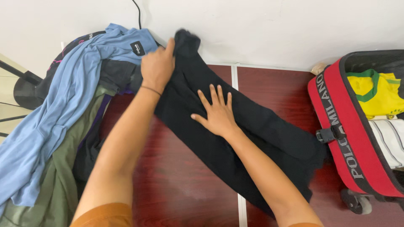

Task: The person folds a black long-sleeved shirt on a wooden table. They smooth the fabric, fold the sleeves inward, fold the sides toward the center, and then fold the shirt in half and in thirds to create a compact bundle.

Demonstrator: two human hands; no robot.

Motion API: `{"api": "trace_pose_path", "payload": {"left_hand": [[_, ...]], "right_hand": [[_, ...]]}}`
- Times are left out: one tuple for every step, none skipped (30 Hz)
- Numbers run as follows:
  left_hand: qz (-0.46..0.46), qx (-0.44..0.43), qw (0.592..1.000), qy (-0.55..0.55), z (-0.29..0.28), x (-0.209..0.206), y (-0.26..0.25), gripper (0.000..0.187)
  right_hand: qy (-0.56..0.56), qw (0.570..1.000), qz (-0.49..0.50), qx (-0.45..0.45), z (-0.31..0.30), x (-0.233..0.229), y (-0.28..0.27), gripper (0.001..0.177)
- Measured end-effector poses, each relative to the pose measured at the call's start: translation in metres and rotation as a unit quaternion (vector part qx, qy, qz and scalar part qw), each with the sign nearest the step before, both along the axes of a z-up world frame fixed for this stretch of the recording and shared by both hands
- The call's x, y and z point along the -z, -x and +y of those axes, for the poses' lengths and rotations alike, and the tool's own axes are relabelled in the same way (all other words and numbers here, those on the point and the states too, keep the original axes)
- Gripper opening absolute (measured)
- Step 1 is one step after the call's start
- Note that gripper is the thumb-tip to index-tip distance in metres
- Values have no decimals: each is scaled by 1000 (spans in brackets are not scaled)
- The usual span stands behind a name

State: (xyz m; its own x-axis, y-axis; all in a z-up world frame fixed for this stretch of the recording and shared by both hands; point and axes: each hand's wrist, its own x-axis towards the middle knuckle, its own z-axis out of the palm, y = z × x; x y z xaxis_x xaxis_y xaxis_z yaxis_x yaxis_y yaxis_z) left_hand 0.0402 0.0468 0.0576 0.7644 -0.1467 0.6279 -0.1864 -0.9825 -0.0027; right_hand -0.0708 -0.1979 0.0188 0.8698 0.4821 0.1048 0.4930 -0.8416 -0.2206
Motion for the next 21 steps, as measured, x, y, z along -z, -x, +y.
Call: {"api": "trace_pose_path", "payload": {"left_hand": [[-18,-7,1000,-21,4,-7,-6,45],[-36,-14,998,-41,9,-13,-13,43],[-54,-21,996,-61,15,-18,-21,42],[-68,-27,993,-88,22,-22,-29,40],[-82,-34,989,-115,31,-25,-38,38],[-96,-39,984,-143,38,-24,-43,37],[-90,-37,983,-155,42,-21,-46,37],[-84,-36,982,-168,47,-19,-48,37],[-79,-34,980,-180,49,-17,-50,37],[-90,-31,980,-174,49,-14,-49,40],[-102,-27,980,-167,49,-10,-44,44],[-112,-24,980,-160,48,-7,-38,47],[-103,-29,983,-148,46,-5,-33,54],[-94,-35,986,-135,42,-5,-27,60],[-85,-41,988,-122,37,-6,-20,66],[-116,-64,984,-122,32,-7,-14,67],[-147,-88,978,-121,24,-9,-6,69],[-177,-110,971,-120,14,-10,3,71],[-172,-100,976,-92,0,-9,13,69],[-168,-90,980,-65,-16,-8,22,67],[-164,-79,983,-37,-33,-5,33,65]], "right_hand": [[-4,1000,-1,4,6,0,-6,90],[-4,1000,7,6,12,-1,-11,91],[-4,1000,14,8,20,-3,-17,91],[-3,1000,22,13,26,-4,-23,91],[2,999,33,13,33,-5,-30,91],[8,999,45,13,40,-6,-35,92],[13,998,57,14,46,-7,-39,92],[24,997,71,16,50,-9,-44,91],[35,996,85,18,54,-10,-47,90],[47,994,99,20,54,-11,-48,90],[34,995,97,13,53,-11,-47,91],[21,995,95,7,49,-10,-46,91],[8,996,93,0,45,-9,-45,92],[-27,996,85,-15,39,-7,-45,93],[-62,995,77,-30,30,-6,-46,93],[-97,992,68,-43,21,-3,-47,93],[-95,992,65,-42,10,-1,-47,88],[-93,993,62,-40,-1,2,-46,82],[-92,993,59,-37,-13,4,-44,77],[-80,995,53,-37,-24,6,-41,71],[-69,996,48,-37,-35,8,-37,65]]}}
